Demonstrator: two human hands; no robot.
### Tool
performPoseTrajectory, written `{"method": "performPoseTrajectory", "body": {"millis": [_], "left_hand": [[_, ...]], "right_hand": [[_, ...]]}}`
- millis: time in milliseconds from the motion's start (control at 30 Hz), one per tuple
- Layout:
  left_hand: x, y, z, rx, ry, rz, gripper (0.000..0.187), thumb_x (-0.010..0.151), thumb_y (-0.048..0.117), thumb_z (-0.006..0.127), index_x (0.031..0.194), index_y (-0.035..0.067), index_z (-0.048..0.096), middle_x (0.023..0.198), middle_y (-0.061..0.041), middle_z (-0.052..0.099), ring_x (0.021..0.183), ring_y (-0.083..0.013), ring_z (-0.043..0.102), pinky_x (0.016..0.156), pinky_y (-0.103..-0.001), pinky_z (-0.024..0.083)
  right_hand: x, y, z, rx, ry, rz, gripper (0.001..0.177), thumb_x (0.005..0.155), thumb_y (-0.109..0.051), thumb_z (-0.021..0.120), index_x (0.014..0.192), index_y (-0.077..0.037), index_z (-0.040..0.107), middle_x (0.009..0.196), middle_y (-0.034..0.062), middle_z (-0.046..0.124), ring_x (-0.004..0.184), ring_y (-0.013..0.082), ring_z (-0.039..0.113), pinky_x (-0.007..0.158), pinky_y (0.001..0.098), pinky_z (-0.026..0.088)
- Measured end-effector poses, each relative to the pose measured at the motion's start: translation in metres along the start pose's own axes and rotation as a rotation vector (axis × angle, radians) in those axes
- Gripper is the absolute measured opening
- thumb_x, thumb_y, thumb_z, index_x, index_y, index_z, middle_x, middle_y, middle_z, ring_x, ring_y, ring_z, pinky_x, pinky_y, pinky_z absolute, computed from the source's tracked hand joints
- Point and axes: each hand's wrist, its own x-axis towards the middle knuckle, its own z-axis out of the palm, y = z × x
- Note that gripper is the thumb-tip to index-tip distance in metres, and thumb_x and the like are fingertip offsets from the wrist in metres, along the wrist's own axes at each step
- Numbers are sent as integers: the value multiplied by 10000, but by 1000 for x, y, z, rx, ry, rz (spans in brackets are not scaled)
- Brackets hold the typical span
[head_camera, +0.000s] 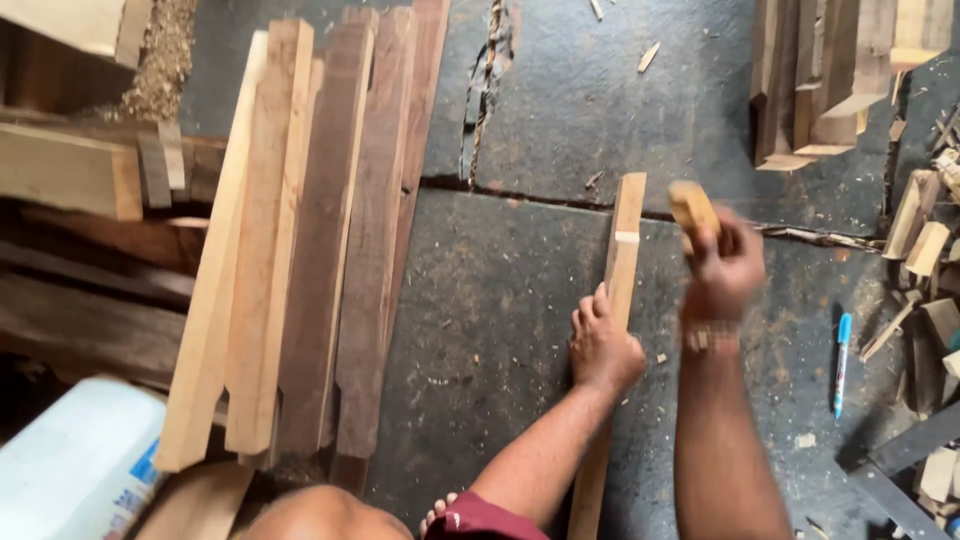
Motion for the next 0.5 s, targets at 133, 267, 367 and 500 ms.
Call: {"method": "performPoseTrajectory", "body": {"millis": [133, 267, 367, 500], "left_hand": [[12, 4, 2, -39, 77, 3, 899, 799, 144, 631, 1581, 77, 194, 1500, -192, 380, 1399, -400, 390, 1141, -610, 300], [94, 41, -13, -89, 180, -25, 1120, 898, 507, 688, 1585, 132, -113, 1659, -234, 91, 1506, -444, 190, 1150, -713, 157], [126, 45, -51, 151, 483, 462, 818, 887, 475, 604, 1556, 225, 207, 1643, -153, 298, 1478, -337, 341, 1153, -604, 290], [97, 26, -71, 542, 57, 799, 471, 1074, 281, 481, 1541, 227, 447, 1530, -25, 501, 1487, -235, 421, 1220, -537, 287]], "right_hand": [[-88, 19, -58, 3, 226, 180, 211, 1022, -158, 726, 1172, -19, 670, 975, 44, 683, 727, 96, 597, 592, 241, 484], [-127, 6, -82, -121, 329, 281, 223, 1004, -164, 730, 1164, -19, 675, 929, 42, 684, 686, 102, 593, 572, 249, 488], [-135, -35, -89, -478, 159, 44, 227, 1004, -130, 768, 1180, -10, 689, 1092, 93, 640, 902, 172, 617, 769, 300, 521], [-154, -45, -84, -638, -94, -105, 273, 956, -147, 822, 1167, -25, 698, 1237, 110, 548, 1106, 214, 607, 985, 335, 544]]}}
